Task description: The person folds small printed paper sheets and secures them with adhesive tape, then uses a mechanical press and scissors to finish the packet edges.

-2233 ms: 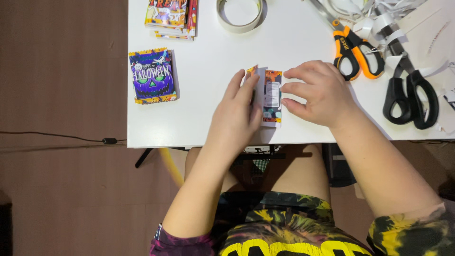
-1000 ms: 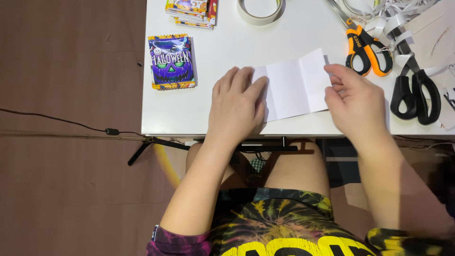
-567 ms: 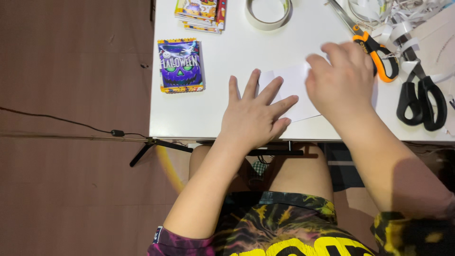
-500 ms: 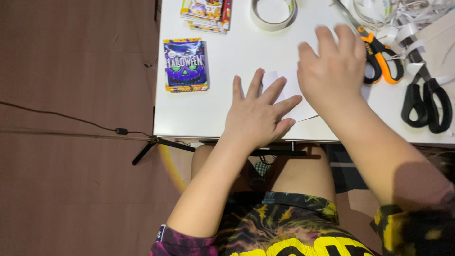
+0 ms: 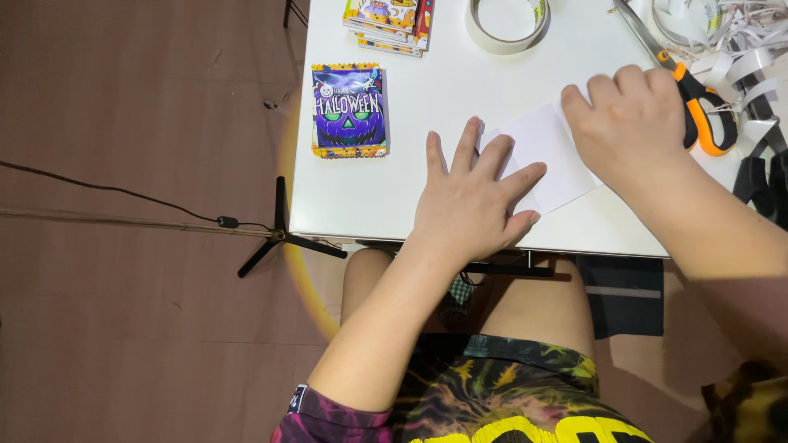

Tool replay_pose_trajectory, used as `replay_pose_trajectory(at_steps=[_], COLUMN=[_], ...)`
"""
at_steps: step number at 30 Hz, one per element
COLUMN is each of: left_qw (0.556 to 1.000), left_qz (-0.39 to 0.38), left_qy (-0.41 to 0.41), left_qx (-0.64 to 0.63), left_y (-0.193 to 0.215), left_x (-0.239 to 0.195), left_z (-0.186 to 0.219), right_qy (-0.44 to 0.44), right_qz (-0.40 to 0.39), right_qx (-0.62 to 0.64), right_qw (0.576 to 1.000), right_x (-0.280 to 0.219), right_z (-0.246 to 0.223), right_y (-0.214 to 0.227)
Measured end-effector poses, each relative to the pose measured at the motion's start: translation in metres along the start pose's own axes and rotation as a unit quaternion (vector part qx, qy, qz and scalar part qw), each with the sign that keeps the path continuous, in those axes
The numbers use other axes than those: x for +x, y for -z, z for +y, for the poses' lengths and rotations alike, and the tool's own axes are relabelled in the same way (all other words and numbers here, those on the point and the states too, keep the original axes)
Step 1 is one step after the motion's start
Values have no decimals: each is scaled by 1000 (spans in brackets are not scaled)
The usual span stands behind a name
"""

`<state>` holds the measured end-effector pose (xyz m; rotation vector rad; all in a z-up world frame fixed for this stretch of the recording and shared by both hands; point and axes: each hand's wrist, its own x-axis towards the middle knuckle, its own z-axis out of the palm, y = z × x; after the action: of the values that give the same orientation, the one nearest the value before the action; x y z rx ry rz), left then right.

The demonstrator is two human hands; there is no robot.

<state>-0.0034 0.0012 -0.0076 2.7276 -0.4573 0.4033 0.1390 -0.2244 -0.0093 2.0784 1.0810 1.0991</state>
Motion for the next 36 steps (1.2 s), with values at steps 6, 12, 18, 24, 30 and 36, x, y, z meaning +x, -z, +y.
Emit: replay_pose_trajectory(at_steps=[6, 12, 18, 24, 30, 36], left_qw=[1000, 999, 999, 997, 981, 941], left_qz=[-28, -34, -3, 28, 185, 126], left_qy=[-2, -5, -20, -47, 22, 177], left_qx=[9, 0, -26, -61, -58, -260], left_y=[-3, 0, 1, 3, -22, -12], left_x=[1, 1, -1, -3, -9, 5], left_z=[0, 0, -1, -4, 22, 61], right_qy=[-166, -233, -477, -560, -515, -470], right_qz=[-121, -140, 10, 29, 124, 166], right_qx=[157, 357, 747, 801, 819, 818], right_qw=[966, 894, 462, 208, 220, 286], right_x=[54, 79, 48, -13, -61, -55], right_z=[-41, -47, -45, -35, -62, -71], right_y=[-25, -40, 36, 72, 31, 34])
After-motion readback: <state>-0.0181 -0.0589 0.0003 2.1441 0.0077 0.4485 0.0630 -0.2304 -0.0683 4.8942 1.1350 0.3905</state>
